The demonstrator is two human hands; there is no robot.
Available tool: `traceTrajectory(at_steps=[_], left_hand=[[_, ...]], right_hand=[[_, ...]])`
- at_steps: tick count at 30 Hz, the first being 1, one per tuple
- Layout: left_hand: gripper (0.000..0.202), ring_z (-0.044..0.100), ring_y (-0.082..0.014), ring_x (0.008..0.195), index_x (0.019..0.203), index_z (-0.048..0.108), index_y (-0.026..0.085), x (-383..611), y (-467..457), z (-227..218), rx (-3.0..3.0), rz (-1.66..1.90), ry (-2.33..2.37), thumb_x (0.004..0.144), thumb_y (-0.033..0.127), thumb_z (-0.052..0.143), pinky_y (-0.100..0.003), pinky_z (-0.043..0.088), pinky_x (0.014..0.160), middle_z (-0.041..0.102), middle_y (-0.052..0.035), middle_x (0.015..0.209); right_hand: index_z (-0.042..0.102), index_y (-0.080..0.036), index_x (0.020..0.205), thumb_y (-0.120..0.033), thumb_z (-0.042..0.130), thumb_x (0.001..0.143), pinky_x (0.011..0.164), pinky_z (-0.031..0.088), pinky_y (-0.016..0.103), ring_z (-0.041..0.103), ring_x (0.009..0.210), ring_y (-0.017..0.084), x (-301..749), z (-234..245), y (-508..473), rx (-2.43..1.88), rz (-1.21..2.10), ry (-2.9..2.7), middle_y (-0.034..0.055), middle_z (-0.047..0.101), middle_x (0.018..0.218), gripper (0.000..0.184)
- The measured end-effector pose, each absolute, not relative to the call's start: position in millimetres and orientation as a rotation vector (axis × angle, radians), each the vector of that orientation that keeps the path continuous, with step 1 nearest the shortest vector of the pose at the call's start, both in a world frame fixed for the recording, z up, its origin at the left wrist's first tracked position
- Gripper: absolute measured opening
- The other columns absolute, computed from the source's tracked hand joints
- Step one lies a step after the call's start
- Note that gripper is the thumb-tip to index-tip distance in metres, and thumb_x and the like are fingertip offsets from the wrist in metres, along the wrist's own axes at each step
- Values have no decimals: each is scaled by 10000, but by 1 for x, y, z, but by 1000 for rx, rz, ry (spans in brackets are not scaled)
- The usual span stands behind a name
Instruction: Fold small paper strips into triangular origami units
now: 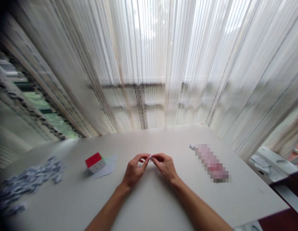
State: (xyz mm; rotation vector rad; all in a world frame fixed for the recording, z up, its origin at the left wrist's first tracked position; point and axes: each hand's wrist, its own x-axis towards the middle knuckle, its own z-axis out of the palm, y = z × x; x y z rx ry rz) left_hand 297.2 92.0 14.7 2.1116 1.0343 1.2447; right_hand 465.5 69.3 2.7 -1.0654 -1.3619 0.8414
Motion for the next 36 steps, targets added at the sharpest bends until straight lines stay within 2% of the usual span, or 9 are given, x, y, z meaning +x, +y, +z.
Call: traceTrajectory(at_steps=[3,7,10,17,24,31,36], left_hand=[[162,646,-167,772,916,673,191,299,94,12,1970,1223,1061,859,318,590,-275,521,712,699,-37,851],[188,649,-165,742,862,673,170,300,97,9,1803,1250,1074,822,348,629,-264,513,690,696,-29,785],[210,657,-171,752,857,670,164,301,97,8,1729,1241,1056,815,367,632,-267,516,696,701,-36,793],[245,678,-195,818,911,713,164,299,100,10,1645,1132,992,801,374,650,-268,530,731,737,-64,881],[267,682,-212,857,931,737,149,292,105,11,1605,1015,922,793,365,663,-286,519,802,749,-88,921],[326,684,-207,767,954,746,132,292,104,16,1550,971,939,774,395,675,-278,525,731,754,-99,849],[335,684,-210,765,918,744,129,292,103,19,1574,959,905,793,424,645,-292,525,735,749,-94,816]], right_hand=[[693,-170,902,-417,666,810,682,546,316,662,705,185,463,5,68,-1016,958,-1317,53,708,778,265],[657,-169,914,-443,676,796,658,542,308,658,684,180,462,5,69,-965,1026,-1316,43,695,744,299],[650,-171,873,-461,716,750,656,538,302,654,689,182,463,3,69,-980,1017,-1340,37,688,735,323],[671,-165,861,-454,634,822,688,528,300,647,737,185,465,3,68,-1078,894,-1399,53,695,787,294],[668,-177,882,-398,630,834,733,531,313,659,764,187,465,3,68,-1071,844,-1443,48,702,816,229],[662,-174,904,-401,601,856,717,524,303,651,756,180,465,1,69,-1108,817,-1459,48,701,816,240],[661,-177,898,-397,598,859,731,529,314,657,768,186,465,3,67,-1088,810,-1474,50,706,828,232]])
